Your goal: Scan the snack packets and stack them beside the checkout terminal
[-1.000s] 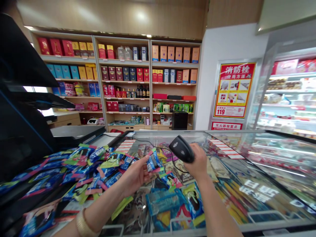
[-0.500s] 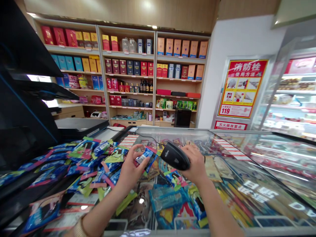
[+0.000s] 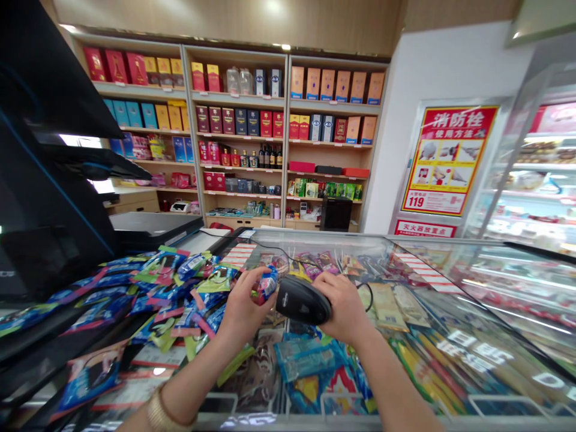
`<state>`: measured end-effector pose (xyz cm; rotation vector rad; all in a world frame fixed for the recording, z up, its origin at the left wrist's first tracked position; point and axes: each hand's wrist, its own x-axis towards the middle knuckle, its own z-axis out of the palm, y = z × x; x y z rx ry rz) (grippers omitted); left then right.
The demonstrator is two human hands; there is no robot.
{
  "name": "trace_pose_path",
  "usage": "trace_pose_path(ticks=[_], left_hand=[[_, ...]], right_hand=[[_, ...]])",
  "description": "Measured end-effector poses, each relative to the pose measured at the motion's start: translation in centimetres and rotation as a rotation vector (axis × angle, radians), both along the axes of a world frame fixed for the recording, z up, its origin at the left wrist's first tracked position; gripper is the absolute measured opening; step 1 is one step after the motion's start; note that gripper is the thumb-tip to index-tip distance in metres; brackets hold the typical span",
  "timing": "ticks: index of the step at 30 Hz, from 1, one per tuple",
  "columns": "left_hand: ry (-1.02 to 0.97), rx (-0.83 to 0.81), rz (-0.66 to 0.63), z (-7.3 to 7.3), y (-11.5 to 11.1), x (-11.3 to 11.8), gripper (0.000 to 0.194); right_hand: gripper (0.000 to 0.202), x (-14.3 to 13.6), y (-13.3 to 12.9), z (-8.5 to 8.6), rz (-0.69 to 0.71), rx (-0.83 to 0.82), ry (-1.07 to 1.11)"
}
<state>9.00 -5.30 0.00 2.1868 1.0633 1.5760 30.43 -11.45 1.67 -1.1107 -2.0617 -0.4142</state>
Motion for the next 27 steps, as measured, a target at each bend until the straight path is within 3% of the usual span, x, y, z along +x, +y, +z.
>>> trace_pose_path(ticks=[10, 14, 17, 21, 24, 27], left_hand=[[-0.010, 0.026, -0.013, -0.7, 0.5, 0.2, 0.039], [-0.006, 0.097, 0.007, 0.2, -0.4, -0.3, 0.034], [0.012, 0.213, 0.083, 1.7, -0.8, -2.2, 0.029], [0.133, 0.328, 0.296, 3.1, 0.3, -6.4, 0.030], [0.341, 0.292, 0.464, 2.6, 1.7, -8.8, 0.034], [0.492, 0.224, 0.486, 1.2, 2.5, -9.7, 0.034]], right_hand=[[0.016, -0.5, -0.2, 0.2, -0.005, -0.020, 0.010], [0.016, 0.2, 0.1, 0.0, -0.012, 0.046, 0.056], [0.014, 1.4, 0.4, -0.2, -0.037, 0.099, 0.086], [0.020, 2.7, 0.6, -0.2, -0.080, 0.160, 0.118], [0.023, 2.8, 0.4, 0.0, -0.093, 0.196, 0.136], [0.021, 2.7, 0.3, 0.2, -0.105, 0.212, 0.158]])
